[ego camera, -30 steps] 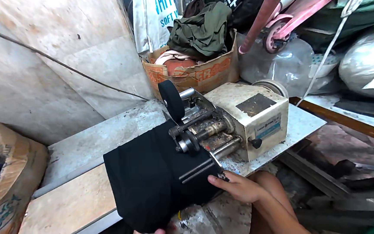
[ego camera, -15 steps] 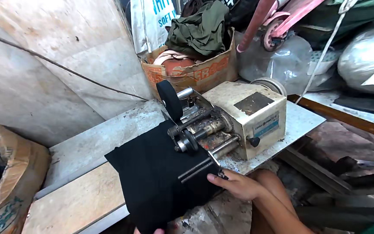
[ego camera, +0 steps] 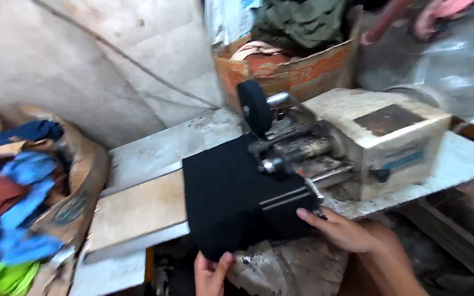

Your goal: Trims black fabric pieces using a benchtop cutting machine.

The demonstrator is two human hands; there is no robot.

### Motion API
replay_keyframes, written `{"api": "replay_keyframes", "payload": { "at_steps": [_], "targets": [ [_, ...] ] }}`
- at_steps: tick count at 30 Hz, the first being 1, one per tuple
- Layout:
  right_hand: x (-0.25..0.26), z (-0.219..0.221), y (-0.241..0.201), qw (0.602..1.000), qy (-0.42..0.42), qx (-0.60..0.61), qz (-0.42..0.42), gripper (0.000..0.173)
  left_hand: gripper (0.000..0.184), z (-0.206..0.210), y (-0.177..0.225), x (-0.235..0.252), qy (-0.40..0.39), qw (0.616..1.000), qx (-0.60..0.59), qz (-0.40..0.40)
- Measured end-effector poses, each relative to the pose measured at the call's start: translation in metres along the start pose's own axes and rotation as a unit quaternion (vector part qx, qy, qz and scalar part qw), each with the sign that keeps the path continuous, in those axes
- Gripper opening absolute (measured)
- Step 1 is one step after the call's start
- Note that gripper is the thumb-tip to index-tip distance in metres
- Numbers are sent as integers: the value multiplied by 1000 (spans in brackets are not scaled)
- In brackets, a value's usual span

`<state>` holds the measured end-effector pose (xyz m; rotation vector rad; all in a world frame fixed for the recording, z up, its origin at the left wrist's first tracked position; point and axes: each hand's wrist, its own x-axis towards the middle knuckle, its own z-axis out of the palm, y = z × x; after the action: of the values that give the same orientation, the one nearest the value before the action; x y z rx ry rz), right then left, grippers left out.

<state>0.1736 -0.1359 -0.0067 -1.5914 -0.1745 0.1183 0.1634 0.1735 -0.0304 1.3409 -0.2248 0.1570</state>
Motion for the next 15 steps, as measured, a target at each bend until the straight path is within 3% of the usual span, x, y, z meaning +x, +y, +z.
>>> {"api": "replay_keyframes", "payload": {
  "at_steps": [2,4,6,9,11,13,15],
  "targets": [
    [-3,4,7,999,35,4,-11,31,41,-3,0,4,31,998,-45,19],
    [-3,7,12,998,44,17,-28,22,42,-2,2,5,67,998,-2,6],
    [-1,7,7,999,27,41,-22,18,37,-2,3,4,34,999,25,-15],
    [4,4,3,997,3,78,-8,18,41,-12,1,7,13,997,-73,4],
    [4,4,4,997,4,81,-2,14,42,-14,2,10,30,999,-40,-1],
    [5,3,4,997,0,83,-8,15,39,-8,6,8,-4,999,18,-31],
    [5,3,5,997,-6,77,-15,17,36,-8,8,4,-43,998,-32,-11]
  ]
}}
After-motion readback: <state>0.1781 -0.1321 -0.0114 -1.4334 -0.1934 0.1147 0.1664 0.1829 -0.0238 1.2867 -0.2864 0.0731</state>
